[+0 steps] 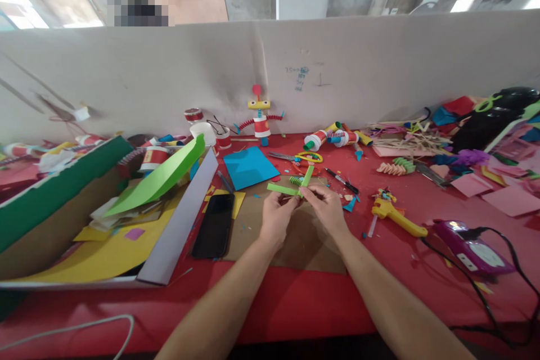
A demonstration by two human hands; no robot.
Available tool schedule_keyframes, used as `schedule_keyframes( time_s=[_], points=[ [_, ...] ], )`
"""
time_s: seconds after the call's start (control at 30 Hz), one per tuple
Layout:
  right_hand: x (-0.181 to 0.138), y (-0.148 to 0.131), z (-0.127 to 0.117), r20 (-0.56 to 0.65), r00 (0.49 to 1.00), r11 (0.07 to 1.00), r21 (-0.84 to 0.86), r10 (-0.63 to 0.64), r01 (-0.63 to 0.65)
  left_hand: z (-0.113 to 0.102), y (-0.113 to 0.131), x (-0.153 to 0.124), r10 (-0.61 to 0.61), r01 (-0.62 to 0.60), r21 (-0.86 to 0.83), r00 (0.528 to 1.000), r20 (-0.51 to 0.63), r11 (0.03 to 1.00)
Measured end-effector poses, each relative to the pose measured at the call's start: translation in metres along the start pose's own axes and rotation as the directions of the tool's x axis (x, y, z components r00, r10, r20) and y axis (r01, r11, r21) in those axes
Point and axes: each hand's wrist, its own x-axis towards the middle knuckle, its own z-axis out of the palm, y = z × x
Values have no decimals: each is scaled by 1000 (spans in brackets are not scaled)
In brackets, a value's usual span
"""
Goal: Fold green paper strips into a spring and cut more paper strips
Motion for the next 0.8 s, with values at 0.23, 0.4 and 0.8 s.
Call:
schedule_keyframes(
  time_s=[0.23, 0.4, 0.8],
  points=[
    [0, 1, 0, -5, 998, 998, 2, 67, -67, 0, 0, -1, 1, -2, 29, 999, 39, 1000],
    [-1, 0, 3, -2, 985, 982, 81, 172, -171, -1, 0, 1, -81, 81, -18, 996, -39, 997],
    [-3, 3, 7, 99, 966, 929, 266, 239, -257, -6, 0, 3, -46, 46, -8, 999, -12, 999]
  ],
)
